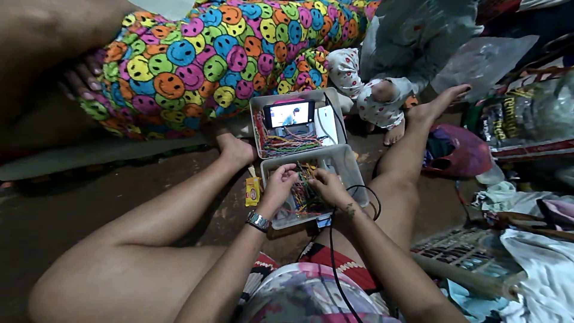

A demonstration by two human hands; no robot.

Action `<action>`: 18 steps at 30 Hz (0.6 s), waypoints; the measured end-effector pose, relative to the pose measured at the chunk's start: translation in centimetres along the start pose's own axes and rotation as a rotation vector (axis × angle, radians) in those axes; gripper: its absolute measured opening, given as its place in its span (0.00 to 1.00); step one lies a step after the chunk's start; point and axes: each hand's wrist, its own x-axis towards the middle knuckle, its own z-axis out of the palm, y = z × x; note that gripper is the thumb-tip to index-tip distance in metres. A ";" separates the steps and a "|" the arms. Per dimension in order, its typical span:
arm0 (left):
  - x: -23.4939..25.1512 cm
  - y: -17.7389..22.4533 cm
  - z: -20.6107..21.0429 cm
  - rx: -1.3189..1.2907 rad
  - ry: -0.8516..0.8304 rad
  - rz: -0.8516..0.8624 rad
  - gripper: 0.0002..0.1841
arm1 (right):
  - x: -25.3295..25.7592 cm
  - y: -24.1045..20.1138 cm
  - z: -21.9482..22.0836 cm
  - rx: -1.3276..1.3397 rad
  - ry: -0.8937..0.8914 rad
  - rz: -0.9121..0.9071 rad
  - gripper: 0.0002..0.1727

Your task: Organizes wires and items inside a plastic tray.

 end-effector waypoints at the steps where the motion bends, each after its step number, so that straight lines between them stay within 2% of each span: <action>1: 0.1 -0.2 0.3 -0.041 -0.009 0.006 0.18 | 0.1 0.2 0.3 0.061 -0.015 -0.031 0.14; 7: 0.0 -0.7 1.0 -0.067 0.003 0.039 0.09 | 0.2 0.3 1.4 0.169 -0.043 -0.082 0.13; 15: -0.5 0.3 1.0 -0.157 -0.030 -0.161 0.14 | -0.1 1.1 2.1 0.168 0.198 -0.215 0.12; 18: -0.2 0.0 1.1 -0.203 0.014 -0.107 0.12 | -0.3 0.9 2.4 0.171 0.213 -0.232 0.12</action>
